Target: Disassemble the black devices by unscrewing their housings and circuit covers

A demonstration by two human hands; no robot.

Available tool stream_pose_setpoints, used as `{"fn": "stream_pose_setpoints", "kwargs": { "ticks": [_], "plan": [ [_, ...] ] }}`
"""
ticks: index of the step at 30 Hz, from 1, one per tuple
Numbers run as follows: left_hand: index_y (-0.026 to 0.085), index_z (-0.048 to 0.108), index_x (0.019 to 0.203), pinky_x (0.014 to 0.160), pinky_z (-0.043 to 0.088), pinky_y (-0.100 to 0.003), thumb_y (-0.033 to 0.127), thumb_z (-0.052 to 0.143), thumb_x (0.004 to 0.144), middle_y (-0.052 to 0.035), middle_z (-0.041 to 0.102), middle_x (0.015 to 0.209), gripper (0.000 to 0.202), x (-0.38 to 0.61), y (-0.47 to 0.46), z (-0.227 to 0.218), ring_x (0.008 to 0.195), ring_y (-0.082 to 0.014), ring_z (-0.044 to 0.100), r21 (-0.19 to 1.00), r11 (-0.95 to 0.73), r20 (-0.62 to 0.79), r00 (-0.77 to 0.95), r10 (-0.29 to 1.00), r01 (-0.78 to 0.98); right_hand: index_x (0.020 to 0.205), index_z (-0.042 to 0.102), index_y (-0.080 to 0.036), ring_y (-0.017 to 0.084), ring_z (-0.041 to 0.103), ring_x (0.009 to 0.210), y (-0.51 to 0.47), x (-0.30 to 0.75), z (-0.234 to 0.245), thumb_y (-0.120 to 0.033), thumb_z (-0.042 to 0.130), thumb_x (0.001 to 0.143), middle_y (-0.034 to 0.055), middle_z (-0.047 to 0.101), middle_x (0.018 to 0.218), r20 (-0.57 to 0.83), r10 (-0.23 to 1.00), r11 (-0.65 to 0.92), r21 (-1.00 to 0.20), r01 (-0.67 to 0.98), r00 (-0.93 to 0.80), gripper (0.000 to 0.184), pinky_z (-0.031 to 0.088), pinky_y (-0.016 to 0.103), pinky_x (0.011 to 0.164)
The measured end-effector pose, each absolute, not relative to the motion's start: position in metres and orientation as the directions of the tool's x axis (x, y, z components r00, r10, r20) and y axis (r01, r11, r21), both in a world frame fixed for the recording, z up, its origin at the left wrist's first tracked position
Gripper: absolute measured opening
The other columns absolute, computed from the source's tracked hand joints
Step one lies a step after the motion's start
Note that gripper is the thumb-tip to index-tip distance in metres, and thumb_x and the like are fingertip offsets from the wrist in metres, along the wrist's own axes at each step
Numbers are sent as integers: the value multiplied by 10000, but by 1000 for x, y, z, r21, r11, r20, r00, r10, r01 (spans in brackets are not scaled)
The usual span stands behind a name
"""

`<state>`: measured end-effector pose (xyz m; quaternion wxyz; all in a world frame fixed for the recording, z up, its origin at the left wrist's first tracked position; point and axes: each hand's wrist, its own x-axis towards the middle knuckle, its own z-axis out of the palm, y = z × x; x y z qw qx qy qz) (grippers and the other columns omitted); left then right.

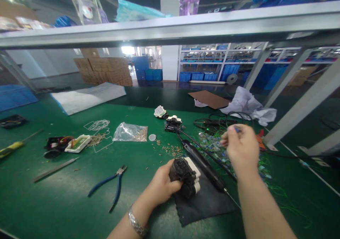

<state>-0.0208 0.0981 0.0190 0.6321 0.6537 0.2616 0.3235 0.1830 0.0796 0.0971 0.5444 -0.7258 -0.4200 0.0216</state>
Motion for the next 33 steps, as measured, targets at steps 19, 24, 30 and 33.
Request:
{"fn": "stream_pose_setpoints", "kwargs": {
  "ticks": [19, 24, 30, 33],
  "plan": [
    [85, 550, 1018, 851, 457, -374, 206, 494, 798, -118, 648, 973, 257, -24, 109, 29, 895, -215, 610, 481, 537, -266, 468, 843, -693, 808, 541, -187, 185, 553, 756, 50, 105, 77, -198, 579, 725, 29, 596, 822, 97, 994, 10, -591, 807, 59, 92, 387, 274, 650],
    [103, 599, 910, 855, 445, -295, 172, 492, 754, -76, 666, 898, 201, -29, 109, 35, 867, -171, 607, 375, 569, -277, 498, 822, -731, 817, 468, -175, 113, 568, 689, 62, 98, 53, -158, 453, 799, -10, 595, 750, 122, 990, 22, -656, 755, 77, 29, 417, 203, 621],
    [130, 605, 913, 900, 412, -431, 166, 529, 659, -73, 671, 870, 267, -35, 109, 35, 896, -235, 599, 329, 599, -271, 534, 800, -730, 733, 542, -185, 143, 564, 669, 55, 88, 62, -133, 446, 749, -6, 588, 700, 190, 977, 14, -502, 865, 95, 111, 400, 228, 598],
    [184, 594, 937, 894, 402, -491, 192, 525, 696, -46, 670, 894, 251, -39, 112, 36, 878, -233, 607, 343, 554, -268, 487, 831, -758, 746, 566, -157, 241, 560, 762, 56, 109, 78, -138, 421, 753, 85, 594, 813, 290, 933, -101, -355, 930, 212, 146, 387, 328, 661]
  ]
}}
